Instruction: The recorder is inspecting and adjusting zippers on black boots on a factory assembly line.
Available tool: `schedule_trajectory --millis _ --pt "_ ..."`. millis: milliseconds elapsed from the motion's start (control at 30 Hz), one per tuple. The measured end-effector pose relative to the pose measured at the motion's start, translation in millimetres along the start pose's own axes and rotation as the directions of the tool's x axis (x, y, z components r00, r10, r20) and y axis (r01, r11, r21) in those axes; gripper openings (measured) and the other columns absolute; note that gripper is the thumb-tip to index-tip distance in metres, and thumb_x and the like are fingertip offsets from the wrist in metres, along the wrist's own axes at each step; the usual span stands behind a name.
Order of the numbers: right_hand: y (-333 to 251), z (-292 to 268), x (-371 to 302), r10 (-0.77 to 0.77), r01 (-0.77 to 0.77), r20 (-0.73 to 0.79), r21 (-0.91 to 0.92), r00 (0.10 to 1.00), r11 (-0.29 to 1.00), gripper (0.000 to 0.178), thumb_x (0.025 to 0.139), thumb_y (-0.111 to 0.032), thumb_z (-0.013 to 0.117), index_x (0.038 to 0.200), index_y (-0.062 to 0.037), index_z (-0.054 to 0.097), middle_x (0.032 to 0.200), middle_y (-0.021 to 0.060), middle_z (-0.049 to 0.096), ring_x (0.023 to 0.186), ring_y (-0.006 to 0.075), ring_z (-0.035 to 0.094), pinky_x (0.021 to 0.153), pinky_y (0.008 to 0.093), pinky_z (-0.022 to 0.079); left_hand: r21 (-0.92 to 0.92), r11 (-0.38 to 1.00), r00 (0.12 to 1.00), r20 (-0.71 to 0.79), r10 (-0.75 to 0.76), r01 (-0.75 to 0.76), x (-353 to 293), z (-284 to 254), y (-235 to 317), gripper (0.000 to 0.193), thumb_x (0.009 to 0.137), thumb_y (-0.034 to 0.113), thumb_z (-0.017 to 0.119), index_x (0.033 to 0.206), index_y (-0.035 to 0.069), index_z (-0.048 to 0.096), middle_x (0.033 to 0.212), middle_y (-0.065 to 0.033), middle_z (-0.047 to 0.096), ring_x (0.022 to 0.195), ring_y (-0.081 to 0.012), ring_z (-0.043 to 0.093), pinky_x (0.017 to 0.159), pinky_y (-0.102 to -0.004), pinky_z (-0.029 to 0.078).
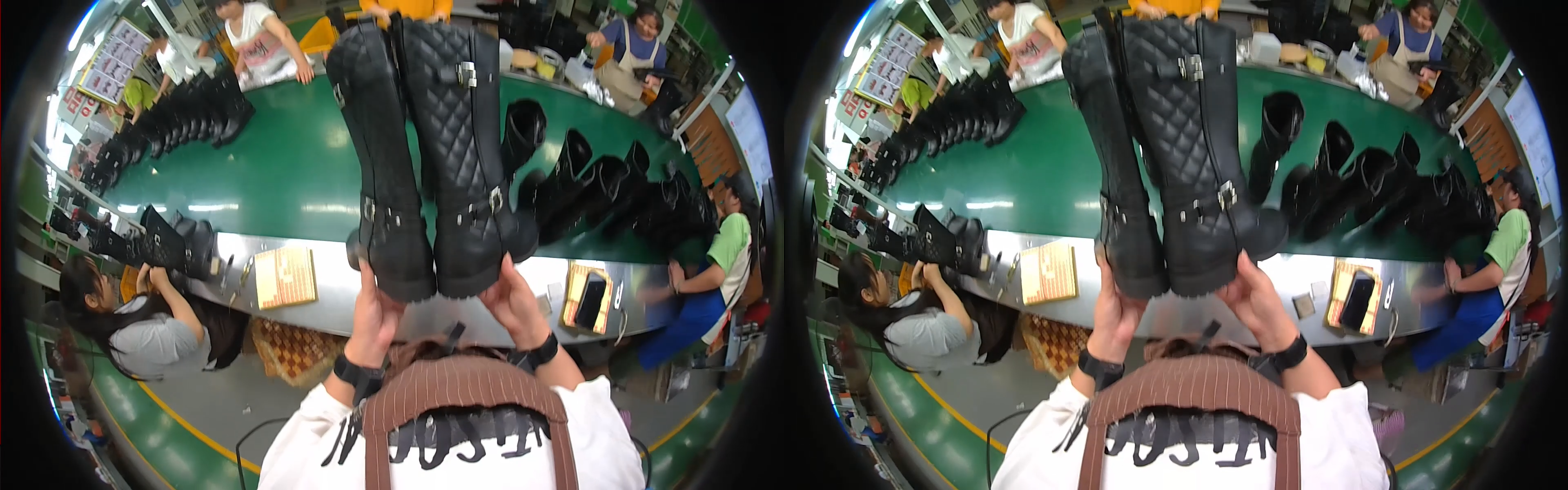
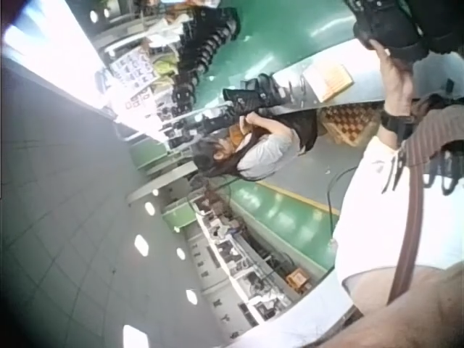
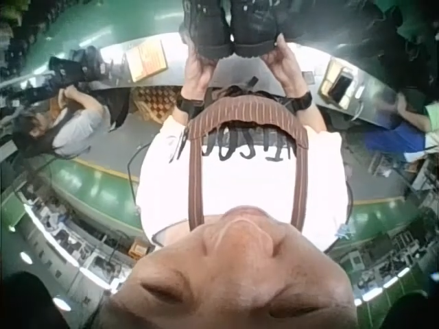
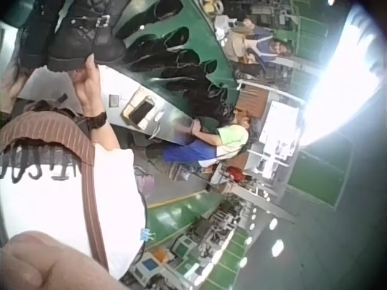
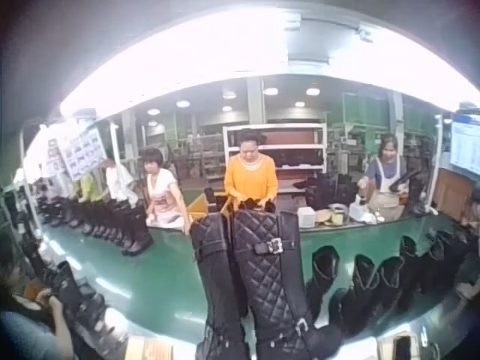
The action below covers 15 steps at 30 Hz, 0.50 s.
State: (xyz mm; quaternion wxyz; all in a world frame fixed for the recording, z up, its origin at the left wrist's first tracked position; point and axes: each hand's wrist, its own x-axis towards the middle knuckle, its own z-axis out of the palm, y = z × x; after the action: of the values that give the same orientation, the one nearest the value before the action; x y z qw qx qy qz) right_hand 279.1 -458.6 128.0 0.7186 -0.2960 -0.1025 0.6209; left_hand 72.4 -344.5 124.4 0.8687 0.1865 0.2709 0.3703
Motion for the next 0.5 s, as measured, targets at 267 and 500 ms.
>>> schedule_trajectory --millis 267,500 --pt "0 -8 6 -0.053 0.048 -0.035 -0.120 0.998 0.992 0.051 0.101 -0.035 0.055 0.142 -0.0051 0.046 0.138 0.0100 0.059 0.124 0.0254 0.059 0.104 0.0439 0.047 -0.040 0.998 0.998 0.032 0.055 -0.053 8 -13 -1 0.059 0.101 0.050 0.050 0.150 0.023 0.031 0.150 -0.0036 0.047 0.135 -0.0253 0.049 0.110 -0.0464 0.041" --pt "5 -22 13 -0.004 0.006 0.060 -0.033 0.998 0.999 0.051 0.103 -0.034 0.052 0.145 -0.0061 0.042 0.143 0.0104 0.054 0.131 0.0267 0.052 0.111 0.0467 0.041 -0.026 0.999 0.998 0.056 0.041 -0.039 9 -16 -3 0.064 0.099 0.055 0.048 0.149 0.015 0.038 0.147 -0.0054 0.050 0.134 -0.0249 0.049 0.112 -0.0444 0.040"
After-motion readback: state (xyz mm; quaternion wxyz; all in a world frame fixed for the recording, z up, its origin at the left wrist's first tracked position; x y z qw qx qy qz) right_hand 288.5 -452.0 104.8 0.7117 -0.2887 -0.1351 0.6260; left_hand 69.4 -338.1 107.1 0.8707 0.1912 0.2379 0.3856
